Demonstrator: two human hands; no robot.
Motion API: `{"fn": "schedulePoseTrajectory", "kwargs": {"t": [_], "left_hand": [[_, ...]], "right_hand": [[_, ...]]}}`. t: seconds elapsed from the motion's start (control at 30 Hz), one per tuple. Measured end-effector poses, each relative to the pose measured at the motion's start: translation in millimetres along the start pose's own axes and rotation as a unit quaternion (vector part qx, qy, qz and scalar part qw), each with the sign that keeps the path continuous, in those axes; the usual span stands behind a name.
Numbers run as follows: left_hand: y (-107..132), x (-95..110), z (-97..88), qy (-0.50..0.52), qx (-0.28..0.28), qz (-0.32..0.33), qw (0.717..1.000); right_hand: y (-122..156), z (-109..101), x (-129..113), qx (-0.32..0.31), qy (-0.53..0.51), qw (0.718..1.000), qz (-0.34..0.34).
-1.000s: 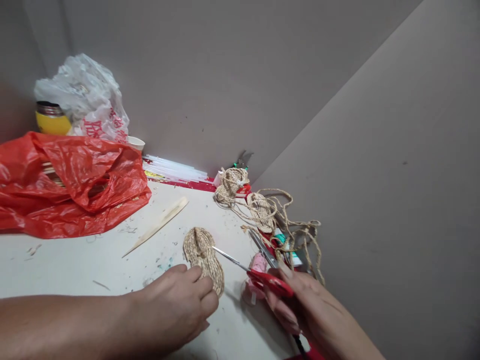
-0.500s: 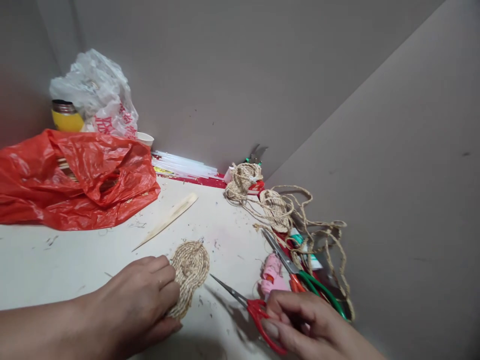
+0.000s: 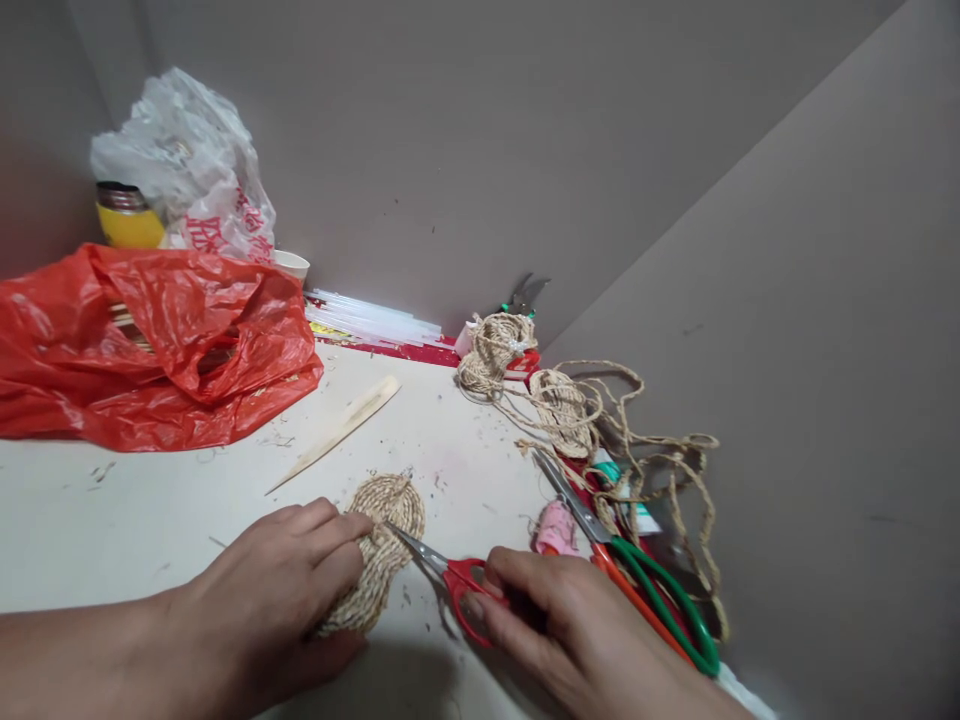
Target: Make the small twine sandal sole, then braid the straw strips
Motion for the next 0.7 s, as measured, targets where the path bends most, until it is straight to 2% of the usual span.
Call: {"fn": "schedulePoseTrajectory", "kwargs": {"t": [0.4,0.7], "left_hand": [[-5,1,-0.7,0.017,-0.039,-0.009,0.999],[-5,1,-2.0,0.027,-0.038,-0.010,0.999]], "right_hand": [[-8,2,-1,-0.006,-0.017,1.000,-0.009],[-9,4,-2,-0.035,-0.012,0.999,0.002]]}}
Point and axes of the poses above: each hand's wrist, its own y-axis away from the middle knuckle, its own z-axis out of the palm, x = y × z, the point moved 6 cm from there along -y, towards the middle knuckle, and after that the axes turned 7 degrees about -z, right-handed, at the moved point
